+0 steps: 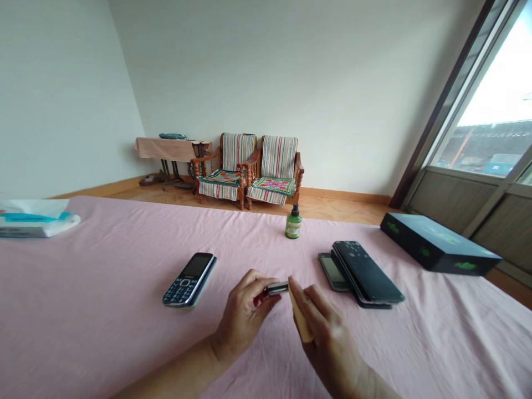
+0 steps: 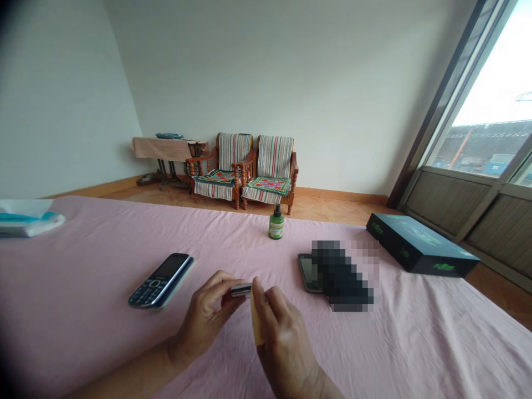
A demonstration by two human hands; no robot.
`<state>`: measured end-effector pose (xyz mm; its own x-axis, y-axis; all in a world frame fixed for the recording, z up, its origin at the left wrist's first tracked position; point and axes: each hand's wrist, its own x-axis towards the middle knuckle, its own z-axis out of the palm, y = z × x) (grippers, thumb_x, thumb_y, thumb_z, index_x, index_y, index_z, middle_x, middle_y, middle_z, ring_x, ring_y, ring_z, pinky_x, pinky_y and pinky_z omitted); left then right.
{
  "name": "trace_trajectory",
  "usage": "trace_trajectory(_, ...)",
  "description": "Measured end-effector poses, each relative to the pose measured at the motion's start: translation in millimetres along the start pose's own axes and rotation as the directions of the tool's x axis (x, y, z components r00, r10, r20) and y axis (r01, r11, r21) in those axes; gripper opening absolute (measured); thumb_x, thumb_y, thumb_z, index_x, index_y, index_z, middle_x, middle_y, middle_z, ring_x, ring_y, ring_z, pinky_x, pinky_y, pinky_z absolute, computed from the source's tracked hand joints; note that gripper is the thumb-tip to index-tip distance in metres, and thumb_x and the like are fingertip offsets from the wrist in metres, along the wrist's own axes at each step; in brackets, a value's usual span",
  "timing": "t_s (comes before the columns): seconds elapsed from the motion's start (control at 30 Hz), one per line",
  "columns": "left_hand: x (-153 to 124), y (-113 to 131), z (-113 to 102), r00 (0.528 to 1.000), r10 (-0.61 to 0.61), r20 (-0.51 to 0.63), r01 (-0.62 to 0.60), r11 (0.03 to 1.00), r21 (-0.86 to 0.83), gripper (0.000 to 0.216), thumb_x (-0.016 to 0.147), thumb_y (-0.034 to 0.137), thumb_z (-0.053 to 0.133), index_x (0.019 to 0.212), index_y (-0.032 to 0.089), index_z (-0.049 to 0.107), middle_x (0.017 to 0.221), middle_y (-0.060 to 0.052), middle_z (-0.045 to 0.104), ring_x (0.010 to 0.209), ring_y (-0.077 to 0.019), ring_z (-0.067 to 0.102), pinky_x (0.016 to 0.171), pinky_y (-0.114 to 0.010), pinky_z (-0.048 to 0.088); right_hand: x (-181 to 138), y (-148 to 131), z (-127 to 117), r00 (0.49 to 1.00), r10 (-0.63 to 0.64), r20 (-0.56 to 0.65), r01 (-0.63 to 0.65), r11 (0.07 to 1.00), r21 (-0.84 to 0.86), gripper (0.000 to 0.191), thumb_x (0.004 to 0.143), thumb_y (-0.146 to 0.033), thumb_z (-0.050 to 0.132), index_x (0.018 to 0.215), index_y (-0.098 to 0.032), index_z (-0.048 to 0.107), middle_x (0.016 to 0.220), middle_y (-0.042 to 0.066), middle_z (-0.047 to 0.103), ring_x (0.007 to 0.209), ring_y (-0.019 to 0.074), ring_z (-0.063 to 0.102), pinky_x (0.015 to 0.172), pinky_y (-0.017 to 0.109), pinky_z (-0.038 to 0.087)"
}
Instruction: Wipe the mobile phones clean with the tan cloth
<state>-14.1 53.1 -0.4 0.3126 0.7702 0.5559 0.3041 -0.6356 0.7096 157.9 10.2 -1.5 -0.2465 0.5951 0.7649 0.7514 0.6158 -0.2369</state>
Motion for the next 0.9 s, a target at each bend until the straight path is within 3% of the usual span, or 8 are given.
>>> trace_trajectory(0.17,-3,1,-1,1.000,0.020,0.012,-0.020,1.000,0.005,0.019,0.091,0.029,0.055,0.104,0.020,0.065,0.085,-0.004,0.057,0.072,-0.0145,0.055,0.061,-0.022,0.043,8,-14,-4,0.989,-0.145,0.039,0.149,0.975,-0.166,0.046,0.094,-0.007,0.026,0.139,-0.008,0.035,0.077,0.011,0.060,0.062,0.0204,0.060,0.052,0.030,0.055)
trace_trajectory(0.27,-4,3,-2,0.999,0.039,0.029,-0.040,0.999,0.018,0.019,0.093,0.026,0.052,0.105,0.020,0.065,0.083,-0.003,0.056,0.071,-0.0142,0.055,0.062,-0.022,0.043,12,-23,-3,0.973,-0.219,0.069,0.227,0.962,-0.153,0.044,0.092,-0.005,0.029,0.135,-0.003,0.037,0.078,0.013,0.062,0.063,0.0218,0.059,0.052,0.032,0.054)
trace_trajectory(0.37,-4,5,-2,0.997,0.071,0.019,-0.071,0.997,0.036,0.018,0.093,0.023,0.052,0.106,0.019,0.064,0.084,-0.003,0.057,0.074,-0.0143,0.056,0.066,-0.023,0.046,9,-19,-2,0.973,-0.219,0.069,0.225,0.968,-0.108,0.040,0.093,-0.007,0.032,0.132,-0.003,0.041,0.075,0.011,0.061,0.062,0.0204,0.058,0.053,0.030,0.053)
trace_trajectory(0.43,-4,5,-2,0.994,0.107,-0.003,-0.107,0.993,0.053,0.019,0.091,0.021,0.054,0.108,0.019,0.063,0.088,-0.004,0.059,0.078,-0.0148,0.058,0.069,-0.023,0.048,6,-9,-1,0.992,-0.124,0.033,0.126,0.990,-0.066,0.038,0.094,-0.010,0.035,0.130,-0.007,0.046,0.075,0.009,0.060,0.062,0.0188,0.058,0.055,0.029,0.051)
trace_trajectory(0.5,-5,5,-2,0.991,0.135,-0.025,-0.132,0.987,0.086,0.020,0.090,0.017,0.055,0.108,0.019,0.063,0.091,-0.005,0.060,0.082,-0.0152,0.060,0.072,-0.023,0.049,3,2,0,0.998,0.068,0.000,-0.068,0.998,0.017,0.033,0.093,-0.012,0.038,0.122,-0.009,0.054,0.076,0.008,0.059,0.063,0.0171,0.058,0.057,0.026,0.050)
trace_trajectory(0.6,-6,3,-3,0.991,0.128,-0.039,-0.122,0.985,0.123,0.022,0.088,0.013,0.054,0.107,0.020,0.063,0.097,-0.006,0.061,0.085,-0.0151,0.061,0.073,-0.023,0.051,3,9,2,0.944,0.323,0.071,-0.330,0.931,0.154,0.026,0.091,-0.014,0.043,0.104,-0.012,0.065,0.069,0.003,0.055,0.059,0.0144,0.057,0.055,0.023,0.045)
trace_trajectory(0.77,-6,-1,-4,0.997,0.064,-0.039,-0.059,0.990,0.125,0.042,0.076,0.000,0.047,0.109,0.021,0.063,0.112,-0.007,0.060,0.106,-0.0192,0.058,0.090,-0.029,0.050,-2,-2,11,0.911,0.336,0.241,-0.393,0.884,0.253,0.024,0.087,-0.013,0.043,0.084,-0.015,0.066,0.063,0.000,0.051,0.052,0.0116,0.050,0.047,0.020,0.034)
trace_trajectory(0.9,-5,-1,-3,1.000,0.030,-0.009,-0.029,0.996,0.079,0.030,0.082,0.009,0.047,0.102,0.018,0.067,0.112,-0.009,0.063,0.105,-0.0211,0.061,0.089,-0.032,0.053,-7,-5,19,0.893,0.321,0.316,-0.403,0.882,0.243,0.023,0.082,-0.008,0.042,0.078,-0.015,0.064,0.065,0.001,0.051,0.053,0.0109,0.049,0.048,0.019,0.031)
